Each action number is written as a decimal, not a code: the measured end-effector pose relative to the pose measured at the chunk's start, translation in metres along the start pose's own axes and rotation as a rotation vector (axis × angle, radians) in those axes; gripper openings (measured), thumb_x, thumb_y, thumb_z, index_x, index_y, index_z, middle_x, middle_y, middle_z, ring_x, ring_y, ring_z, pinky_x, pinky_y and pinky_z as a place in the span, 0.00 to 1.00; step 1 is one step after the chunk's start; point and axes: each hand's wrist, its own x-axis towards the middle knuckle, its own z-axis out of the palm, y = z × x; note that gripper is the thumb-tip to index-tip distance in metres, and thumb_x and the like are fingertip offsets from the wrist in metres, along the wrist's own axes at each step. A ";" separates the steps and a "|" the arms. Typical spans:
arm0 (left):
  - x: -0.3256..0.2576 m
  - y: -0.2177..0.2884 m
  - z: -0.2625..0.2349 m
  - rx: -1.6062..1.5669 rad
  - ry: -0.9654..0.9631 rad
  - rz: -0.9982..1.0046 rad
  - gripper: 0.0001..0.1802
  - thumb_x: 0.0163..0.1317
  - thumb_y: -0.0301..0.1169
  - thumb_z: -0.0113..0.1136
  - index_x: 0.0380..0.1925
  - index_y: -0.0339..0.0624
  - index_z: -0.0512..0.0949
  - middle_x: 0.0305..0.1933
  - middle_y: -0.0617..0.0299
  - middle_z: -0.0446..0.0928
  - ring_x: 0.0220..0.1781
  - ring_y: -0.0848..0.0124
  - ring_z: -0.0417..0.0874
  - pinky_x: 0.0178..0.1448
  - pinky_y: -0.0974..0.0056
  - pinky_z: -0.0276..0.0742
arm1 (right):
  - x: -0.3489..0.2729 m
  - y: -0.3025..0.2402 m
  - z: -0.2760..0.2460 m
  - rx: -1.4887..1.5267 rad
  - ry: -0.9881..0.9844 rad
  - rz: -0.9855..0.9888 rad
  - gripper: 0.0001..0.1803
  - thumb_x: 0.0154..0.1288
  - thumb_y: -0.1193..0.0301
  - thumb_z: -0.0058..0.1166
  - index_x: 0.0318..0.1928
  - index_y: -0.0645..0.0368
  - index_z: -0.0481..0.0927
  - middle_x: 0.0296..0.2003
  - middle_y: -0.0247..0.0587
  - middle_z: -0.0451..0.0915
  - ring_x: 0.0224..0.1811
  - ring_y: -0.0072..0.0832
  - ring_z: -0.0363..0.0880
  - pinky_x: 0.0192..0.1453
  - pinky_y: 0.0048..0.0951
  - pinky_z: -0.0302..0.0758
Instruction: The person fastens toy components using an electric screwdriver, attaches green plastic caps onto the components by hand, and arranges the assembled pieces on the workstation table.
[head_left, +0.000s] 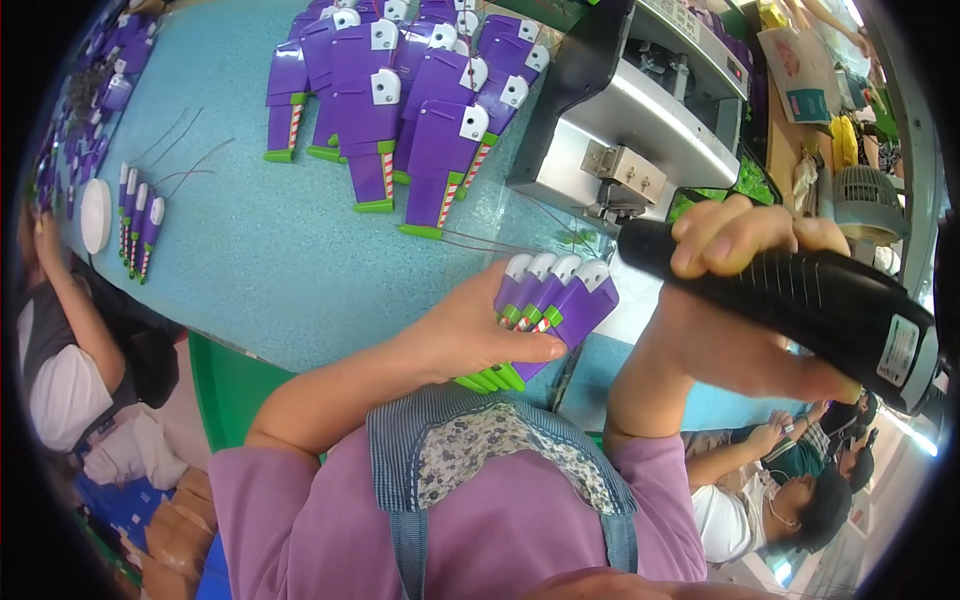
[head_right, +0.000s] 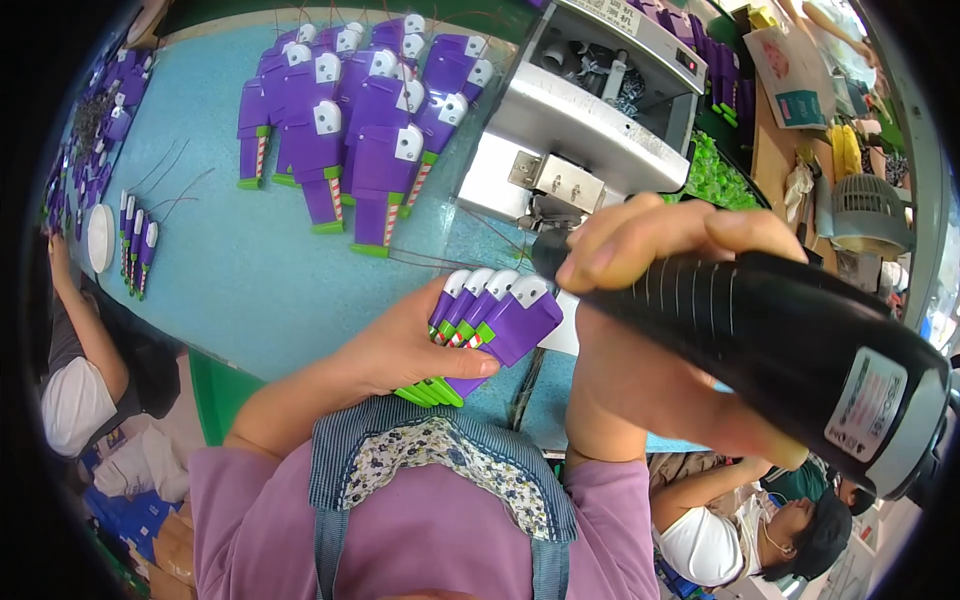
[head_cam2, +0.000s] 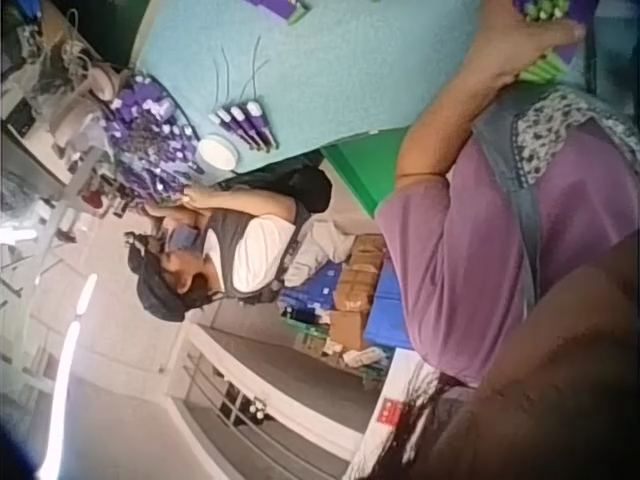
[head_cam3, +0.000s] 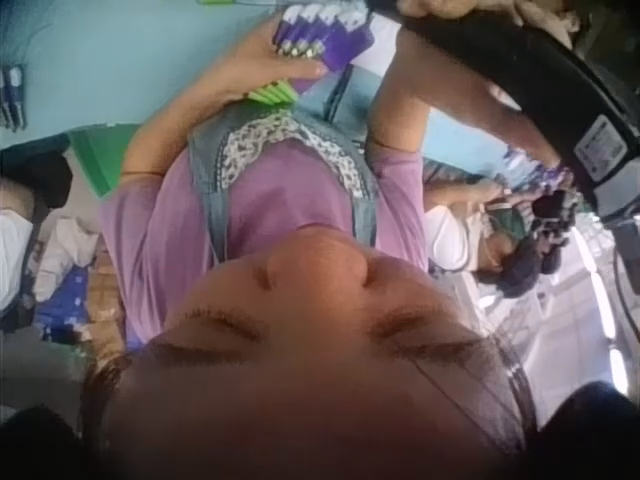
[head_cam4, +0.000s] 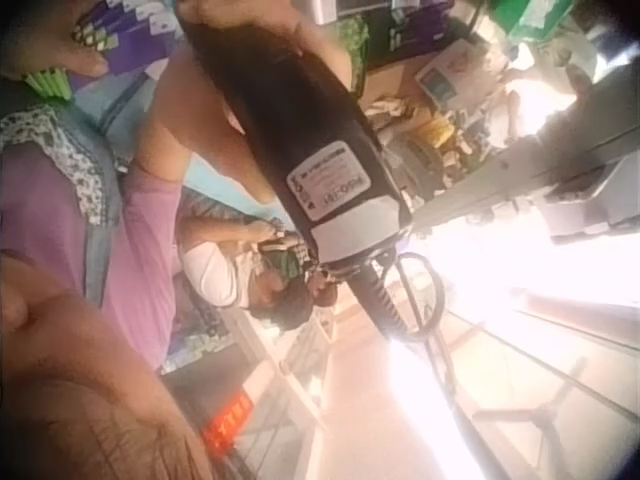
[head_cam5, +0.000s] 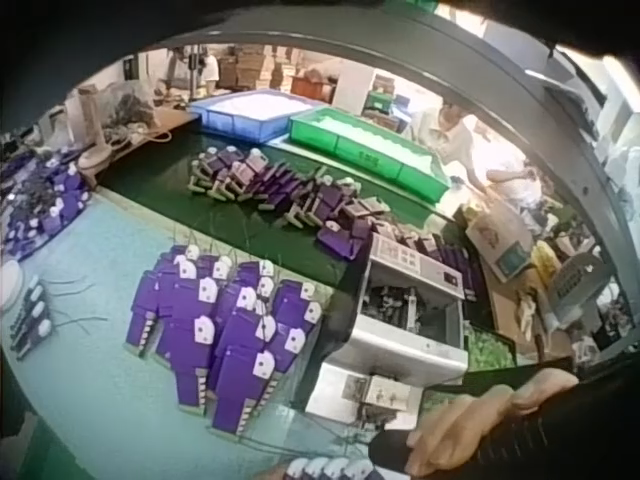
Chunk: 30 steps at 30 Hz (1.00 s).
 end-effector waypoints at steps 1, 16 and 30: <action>-0.001 0.003 0.000 -0.053 -0.008 -0.036 0.39 0.47 0.31 0.74 0.58 0.35 0.66 0.49 0.57 0.76 0.50 0.71 0.78 0.54 0.64 0.74 | -0.005 -0.001 0.004 0.023 0.028 0.038 0.50 0.55 0.25 0.37 0.55 0.61 0.69 0.28 0.47 0.76 0.19 0.33 0.72 0.29 0.34 0.70; -0.004 0.006 -0.002 -0.027 -0.042 -0.070 0.38 0.46 0.27 0.74 0.58 0.38 0.67 0.48 0.63 0.76 0.49 0.75 0.77 0.54 0.68 0.73 | -0.040 0.015 0.032 0.107 0.125 0.201 0.46 0.57 0.27 0.39 0.50 0.61 0.67 0.22 0.48 0.76 0.17 0.35 0.73 0.24 0.32 0.70; -0.008 0.001 0.008 -0.190 0.143 0.088 0.35 0.53 0.28 0.70 0.59 0.36 0.63 0.46 0.57 0.77 0.47 0.72 0.79 0.50 0.66 0.77 | -0.020 -0.048 0.005 -0.099 0.167 -0.010 0.46 0.58 0.30 0.43 0.56 0.61 0.68 0.28 0.42 0.75 0.21 0.31 0.74 0.34 0.35 0.72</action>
